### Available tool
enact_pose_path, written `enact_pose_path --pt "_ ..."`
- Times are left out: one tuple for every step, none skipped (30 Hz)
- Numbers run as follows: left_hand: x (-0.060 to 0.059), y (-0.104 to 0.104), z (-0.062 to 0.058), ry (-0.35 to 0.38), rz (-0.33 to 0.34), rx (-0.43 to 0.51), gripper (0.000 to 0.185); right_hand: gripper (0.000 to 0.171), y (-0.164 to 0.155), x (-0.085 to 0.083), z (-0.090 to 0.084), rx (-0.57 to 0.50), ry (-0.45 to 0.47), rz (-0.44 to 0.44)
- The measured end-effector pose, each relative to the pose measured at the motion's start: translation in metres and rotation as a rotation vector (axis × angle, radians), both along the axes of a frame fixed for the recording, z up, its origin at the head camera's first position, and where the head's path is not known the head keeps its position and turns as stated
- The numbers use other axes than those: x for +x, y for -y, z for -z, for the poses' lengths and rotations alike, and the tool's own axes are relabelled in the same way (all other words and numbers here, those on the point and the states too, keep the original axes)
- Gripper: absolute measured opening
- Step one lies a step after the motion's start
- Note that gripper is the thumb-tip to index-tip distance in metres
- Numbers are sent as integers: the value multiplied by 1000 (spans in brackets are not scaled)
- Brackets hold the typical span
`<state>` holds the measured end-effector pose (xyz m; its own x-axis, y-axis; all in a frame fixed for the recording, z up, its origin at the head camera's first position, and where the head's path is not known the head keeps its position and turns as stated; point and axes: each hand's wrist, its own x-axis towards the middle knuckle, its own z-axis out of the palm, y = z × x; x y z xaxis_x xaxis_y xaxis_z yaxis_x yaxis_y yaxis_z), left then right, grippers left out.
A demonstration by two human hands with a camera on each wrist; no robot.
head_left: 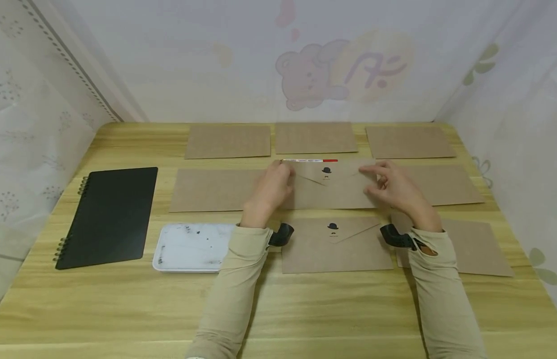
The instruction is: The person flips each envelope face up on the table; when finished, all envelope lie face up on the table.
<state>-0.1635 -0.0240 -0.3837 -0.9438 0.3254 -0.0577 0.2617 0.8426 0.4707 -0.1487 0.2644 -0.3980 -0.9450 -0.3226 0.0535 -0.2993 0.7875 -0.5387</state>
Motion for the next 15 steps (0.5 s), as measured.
enact_pose_path --pt "0 -1 1 16 1 -4 31 46 0 0 0 6 8 0" --pt "0 -1 1 25 5 -7 31 46 0 -1 1 12 15 1" --pt "0 -2 2 35 7 -9 32 46 0 -1 1 15 25 2" --pt "0 -2 3 42 8 -11 32 46 -1 -1 1 22 36 1" --pt "0 -3 3 50 9 -14 33 46 -1 -1 1 27 46 -2" --pt "0 -3 4 60 8 -19 33 46 -1 -1 1 29 56 -5" --pt "0 -3 4 68 10 -24 32 45 -1 -1 0 30 63 -11" --pt "0 -4 5 69 16 -34 32 43 -1 -1 0 35 67 -16" --pt "1 -4 6 75 20 -41 32 42 -1 -1 0 39 74 -19" --pt "1 -4 6 81 24 -49 32 41 -1 -1 0 45 76 -21" --pt "1 -4 7 86 31 -57 32 40 -1 -1 0 46 74 -27" --pt "1 -5 7 87 36 -66 33 39 -1 -1 1 51 70 -32" --pt "2 -5 7 86 42 -73 33 38 -1 -2 1 58 66 -35" --pt "2 -5 8 87 46 -79 33 37 -1 -2 2 67 61 -36" --pt "2 -6 8 87 48 -84 31 37 0 -2 2 68 61 -36"
